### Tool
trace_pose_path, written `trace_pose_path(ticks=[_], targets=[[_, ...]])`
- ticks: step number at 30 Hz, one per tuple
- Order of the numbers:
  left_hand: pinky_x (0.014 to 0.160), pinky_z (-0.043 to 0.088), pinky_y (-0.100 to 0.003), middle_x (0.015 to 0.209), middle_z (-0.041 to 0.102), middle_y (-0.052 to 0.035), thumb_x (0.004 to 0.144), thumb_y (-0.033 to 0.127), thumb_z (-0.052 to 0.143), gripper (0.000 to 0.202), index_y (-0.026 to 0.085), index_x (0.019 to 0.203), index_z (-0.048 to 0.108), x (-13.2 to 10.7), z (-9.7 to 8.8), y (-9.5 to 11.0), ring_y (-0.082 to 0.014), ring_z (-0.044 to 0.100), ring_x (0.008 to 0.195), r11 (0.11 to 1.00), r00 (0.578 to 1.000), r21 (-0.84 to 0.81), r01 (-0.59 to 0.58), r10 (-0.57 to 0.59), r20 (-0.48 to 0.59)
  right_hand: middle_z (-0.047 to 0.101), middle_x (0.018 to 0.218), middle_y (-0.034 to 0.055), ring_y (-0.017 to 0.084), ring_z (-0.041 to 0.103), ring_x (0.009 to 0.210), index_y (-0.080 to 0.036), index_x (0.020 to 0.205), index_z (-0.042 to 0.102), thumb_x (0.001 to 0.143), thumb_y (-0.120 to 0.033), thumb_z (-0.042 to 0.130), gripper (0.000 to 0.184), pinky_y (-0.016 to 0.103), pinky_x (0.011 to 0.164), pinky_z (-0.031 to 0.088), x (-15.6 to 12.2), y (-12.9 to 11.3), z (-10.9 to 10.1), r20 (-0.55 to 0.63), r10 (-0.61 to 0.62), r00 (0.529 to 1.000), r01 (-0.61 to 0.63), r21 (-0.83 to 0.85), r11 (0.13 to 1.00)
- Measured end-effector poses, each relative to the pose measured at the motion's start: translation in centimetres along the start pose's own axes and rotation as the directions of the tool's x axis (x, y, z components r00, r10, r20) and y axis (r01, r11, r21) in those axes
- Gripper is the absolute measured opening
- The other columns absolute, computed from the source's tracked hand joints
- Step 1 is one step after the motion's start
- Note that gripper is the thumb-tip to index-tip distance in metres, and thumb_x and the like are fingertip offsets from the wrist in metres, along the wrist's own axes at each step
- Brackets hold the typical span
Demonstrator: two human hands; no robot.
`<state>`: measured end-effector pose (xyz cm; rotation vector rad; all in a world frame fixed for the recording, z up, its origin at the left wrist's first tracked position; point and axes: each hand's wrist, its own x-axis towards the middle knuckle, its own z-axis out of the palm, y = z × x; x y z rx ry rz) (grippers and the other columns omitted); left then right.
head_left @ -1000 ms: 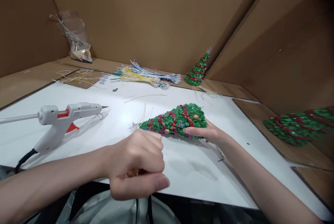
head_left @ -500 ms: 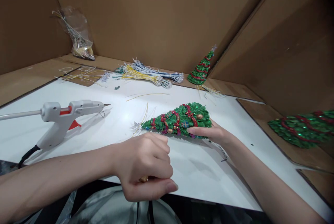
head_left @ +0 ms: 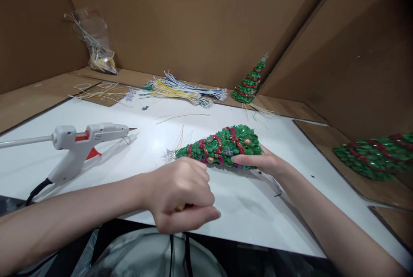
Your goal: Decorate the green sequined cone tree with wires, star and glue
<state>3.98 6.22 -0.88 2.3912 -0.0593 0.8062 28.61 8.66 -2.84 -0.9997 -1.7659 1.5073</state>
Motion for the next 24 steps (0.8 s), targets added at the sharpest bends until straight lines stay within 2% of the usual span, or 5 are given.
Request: trace_pose_path(ticks=[4, 8, 10, 15, 24], targets=[[0.053, 0.026, -0.032, 0.048, 0.021, 0.0051, 0.083, 0.015, 0.039, 0.035, 0.023, 0.056, 0.019, 0.3, -0.9, -0.4, -0.0135, 0.024, 0.046, 0.984, 0.996, -0.163, 0.069, -0.076, -0.042, 0.071, 0.102, 0.0053, 0.026, 0.063, 0.1, -0.018, 0.103, 0.065, 0.07, -0.031, 0.071, 0.035, 0.039, 0.09, 0.048, 0.1, 0.0, 0.1, -0.006, 0.012, 1.0, -0.012, -0.002, 1.0], [0.051, 0.024, -0.03, 0.049, 0.021, 0.0054, 0.088, 0.02, 0.039, 0.039, 0.022, 0.054, 0.02, 0.3, -1.4, -0.7, -0.0117, 0.024, 0.046, 0.939, 0.968, -0.312, 0.141, -0.197, -0.155, 0.071, 0.105, 0.005, 0.026, 0.063, 0.101, -0.018, 0.108, 0.063, 0.071, -0.03, 0.071, 0.04, 0.04, 0.092, 0.047, 0.1, 0.2, 0.1, -0.008, 0.005, 1.0, -0.005, 0.03, 1.0], [0.051, 0.024, -0.03, 0.048, 0.021, 0.0053, 0.088, 0.02, 0.038, 0.038, 0.022, 0.055, 0.02, 0.3, -1.3, -0.6, -0.0119, 0.024, 0.046, 0.945, 0.966, -0.296, 0.137, -0.194, -0.169, 0.07, 0.106, 0.005, 0.025, 0.063, 0.101, -0.018, 0.108, 0.063, 0.071, -0.031, 0.071, 0.04, 0.039, 0.092, 0.047, 0.1, 0.3, 0.1, -0.012, -0.005, 1.0, 0.005, 0.026, 1.0], [0.052, 0.025, -0.034, 0.046, 0.021, 0.0048, 0.08, 0.016, 0.038, 0.032, 0.023, 0.058, 0.017, 0.4, -0.6, 0.4, -0.014, 0.025, 0.045, 0.993, 0.998, -0.11, 0.042, -0.046, -0.036, 0.071, 0.104, 0.0054, 0.026, 0.063, 0.1, -0.018, 0.106, 0.063, 0.07, -0.032, 0.071, 0.039, 0.038, 0.089, 0.049, 0.0, 0.1, 0.2, -0.03, -0.013, 0.999, 0.013, -0.004, 1.0], [0.051, 0.027, -0.034, 0.047, 0.018, 0.005, 0.091, 0.03, 0.032, 0.039, 0.023, 0.056, 0.016, 0.2, -1.8, 1.4, -0.0136, 0.023, 0.044, 0.974, 0.988, -0.181, 0.137, -0.147, -0.045, 0.071, 0.1, 0.0059, 0.027, 0.065, 0.097, -0.018, 0.104, 0.065, 0.071, -0.035, 0.071, 0.038, 0.039, 0.087, 0.051, 0.0, 0.3, 0.1, -0.026, -0.009, 1.0, 0.009, -0.01, 1.0]])
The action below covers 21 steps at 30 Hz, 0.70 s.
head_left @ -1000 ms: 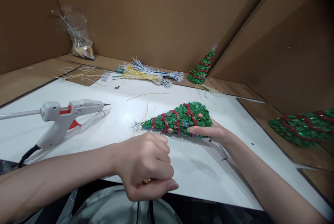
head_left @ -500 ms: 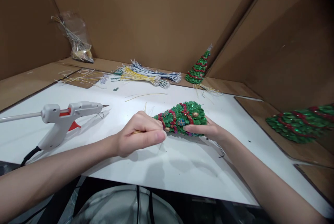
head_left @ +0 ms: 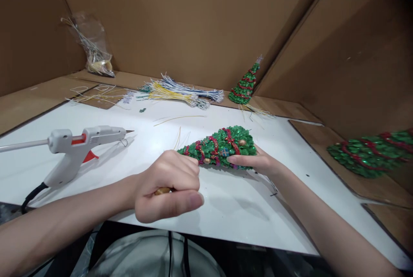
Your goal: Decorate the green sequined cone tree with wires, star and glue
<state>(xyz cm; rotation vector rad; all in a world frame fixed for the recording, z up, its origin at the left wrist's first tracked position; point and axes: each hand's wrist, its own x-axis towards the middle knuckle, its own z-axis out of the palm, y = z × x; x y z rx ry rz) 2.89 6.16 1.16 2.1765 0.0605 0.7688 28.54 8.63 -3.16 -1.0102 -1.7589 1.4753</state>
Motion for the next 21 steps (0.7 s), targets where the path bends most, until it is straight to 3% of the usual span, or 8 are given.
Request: trace_pose_path(ticks=[5, 14, 21], targets=[[0.051, 0.026, -0.034, 0.047, 0.017, 0.0051, 0.093, 0.032, 0.03, 0.041, 0.023, 0.056, 0.016, -0.02, 0.05, -0.22, -0.0134, 0.022, 0.045, 1.0, 1.0, -0.025, -0.01, 0.01, -0.015, 0.07, 0.108, 0.0061, 0.027, 0.062, 0.104, -0.019, 0.109, 0.063, 0.071, -0.035, 0.071, 0.042, 0.041, 0.095, 0.046, -0.1, -0.13, 0.08, -0.011, 0.007, 1.0, -0.007, 0.009, 1.0], [0.052, 0.027, -0.033, 0.047, 0.018, 0.0048, 0.094, 0.035, 0.031, 0.044, 0.022, 0.055, 0.017, -0.16, -0.01, -0.08, -0.0128, 0.023, 0.045, 0.999, 0.999, -0.05, 0.018, -0.02, -0.027, 0.071, 0.096, 0.0059, 0.027, 0.065, 0.095, -0.018, 0.102, 0.065, 0.071, -0.035, 0.07, 0.035, 0.039, 0.085, 0.051, 0.0, -0.06, -0.05, 0.014, 0.007, 1.0, -0.007, 0.006, 1.0], [0.052, 0.027, -0.033, 0.047, 0.019, 0.0046, 0.095, 0.038, 0.03, 0.045, 0.022, 0.054, 0.018, -0.13, 0.01, 0.03, -0.0128, 0.023, 0.046, 0.997, 0.998, -0.062, 0.043, -0.046, -0.038, 0.071, 0.104, 0.0063, 0.027, 0.063, 0.101, -0.018, 0.106, 0.064, 0.07, -0.034, 0.071, 0.04, 0.04, 0.091, 0.048, -0.01, -0.12, 0.07, 0.002, 0.007, 1.0, -0.007, 0.027, 1.0]])
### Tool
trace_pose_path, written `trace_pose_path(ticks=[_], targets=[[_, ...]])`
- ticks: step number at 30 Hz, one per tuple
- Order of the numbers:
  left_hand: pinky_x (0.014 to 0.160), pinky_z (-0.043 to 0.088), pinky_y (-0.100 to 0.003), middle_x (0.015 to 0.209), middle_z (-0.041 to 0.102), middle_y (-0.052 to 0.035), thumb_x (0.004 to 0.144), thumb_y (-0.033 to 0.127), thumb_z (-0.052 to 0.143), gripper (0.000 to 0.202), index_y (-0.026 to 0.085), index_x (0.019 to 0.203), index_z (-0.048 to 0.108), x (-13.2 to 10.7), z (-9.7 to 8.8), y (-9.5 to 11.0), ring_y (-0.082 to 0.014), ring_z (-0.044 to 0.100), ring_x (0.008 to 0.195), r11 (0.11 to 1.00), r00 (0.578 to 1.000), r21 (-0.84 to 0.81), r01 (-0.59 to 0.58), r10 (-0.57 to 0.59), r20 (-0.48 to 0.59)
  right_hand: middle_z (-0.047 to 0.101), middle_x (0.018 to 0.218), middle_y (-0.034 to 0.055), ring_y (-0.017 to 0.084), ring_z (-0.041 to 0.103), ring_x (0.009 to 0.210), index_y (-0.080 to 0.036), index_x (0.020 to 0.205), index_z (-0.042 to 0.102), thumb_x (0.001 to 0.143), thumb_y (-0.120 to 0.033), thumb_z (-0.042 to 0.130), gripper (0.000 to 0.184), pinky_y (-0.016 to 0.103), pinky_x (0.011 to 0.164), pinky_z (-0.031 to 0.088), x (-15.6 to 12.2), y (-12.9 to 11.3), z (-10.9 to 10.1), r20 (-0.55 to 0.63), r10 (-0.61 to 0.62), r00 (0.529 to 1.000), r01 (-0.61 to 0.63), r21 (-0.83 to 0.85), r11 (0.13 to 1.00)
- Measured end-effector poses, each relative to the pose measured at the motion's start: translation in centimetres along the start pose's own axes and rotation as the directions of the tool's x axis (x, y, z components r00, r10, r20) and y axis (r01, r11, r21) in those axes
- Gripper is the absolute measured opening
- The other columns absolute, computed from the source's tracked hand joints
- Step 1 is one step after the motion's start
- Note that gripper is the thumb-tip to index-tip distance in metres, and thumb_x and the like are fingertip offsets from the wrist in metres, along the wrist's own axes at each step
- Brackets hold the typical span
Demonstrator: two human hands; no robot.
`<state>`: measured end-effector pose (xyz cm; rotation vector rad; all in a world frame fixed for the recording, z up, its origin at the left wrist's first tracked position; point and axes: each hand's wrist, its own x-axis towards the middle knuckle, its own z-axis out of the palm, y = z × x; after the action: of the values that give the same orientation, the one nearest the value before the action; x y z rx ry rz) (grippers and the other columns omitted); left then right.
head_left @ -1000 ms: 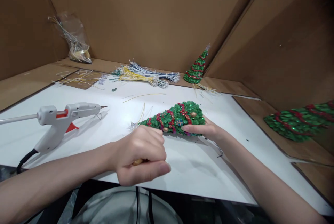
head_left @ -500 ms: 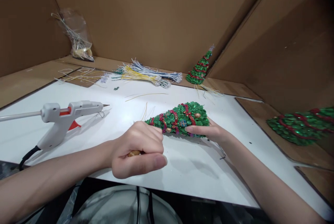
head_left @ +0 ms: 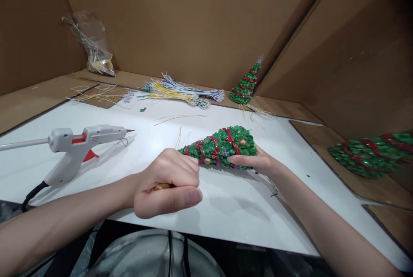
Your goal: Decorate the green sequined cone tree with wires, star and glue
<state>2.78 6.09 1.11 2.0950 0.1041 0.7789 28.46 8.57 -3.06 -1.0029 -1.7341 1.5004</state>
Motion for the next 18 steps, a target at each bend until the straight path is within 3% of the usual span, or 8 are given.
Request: trace_pose_path(ticks=[13, 18], targets=[[0.051, 0.023, -0.033, 0.046, 0.019, 0.0052, 0.092, 0.04, 0.037, 0.047, 0.021, 0.052, 0.019, -0.2, -0.4, -1.2, -0.0111, 0.021, 0.045, 0.993, 0.996, -0.11, 0.031, -0.04, -0.081, 0.071, 0.107, 0.0057, 0.028, 0.061, 0.107, -0.019, 0.107, 0.065, 0.071, -0.034, 0.071, 0.039, 0.044, 0.098, 0.044, 0.0, -0.2, 0.0, 0.012, 0.003, 1.0, -0.003, 0.002, 1.0], [0.052, 0.025, -0.033, 0.048, 0.018, 0.0056, 0.087, 0.023, 0.037, 0.037, 0.022, 0.055, 0.019, -0.2, -0.1, -1.0, -0.0125, 0.023, 0.045, 0.999, 1.0, -0.034, -0.028, 0.028, -0.008, 0.07, 0.11, 0.0062, 0.029, 0.062, 0.106, -0.019, 0.109, 0.064, 0.07, -0.034, 0.072, 0.043, 0.042, 0.097, 0.046, 0.0, 0.1, -0.3, -0.021, 0.026, 0.999, -0.026, -0.016, 1.0]])
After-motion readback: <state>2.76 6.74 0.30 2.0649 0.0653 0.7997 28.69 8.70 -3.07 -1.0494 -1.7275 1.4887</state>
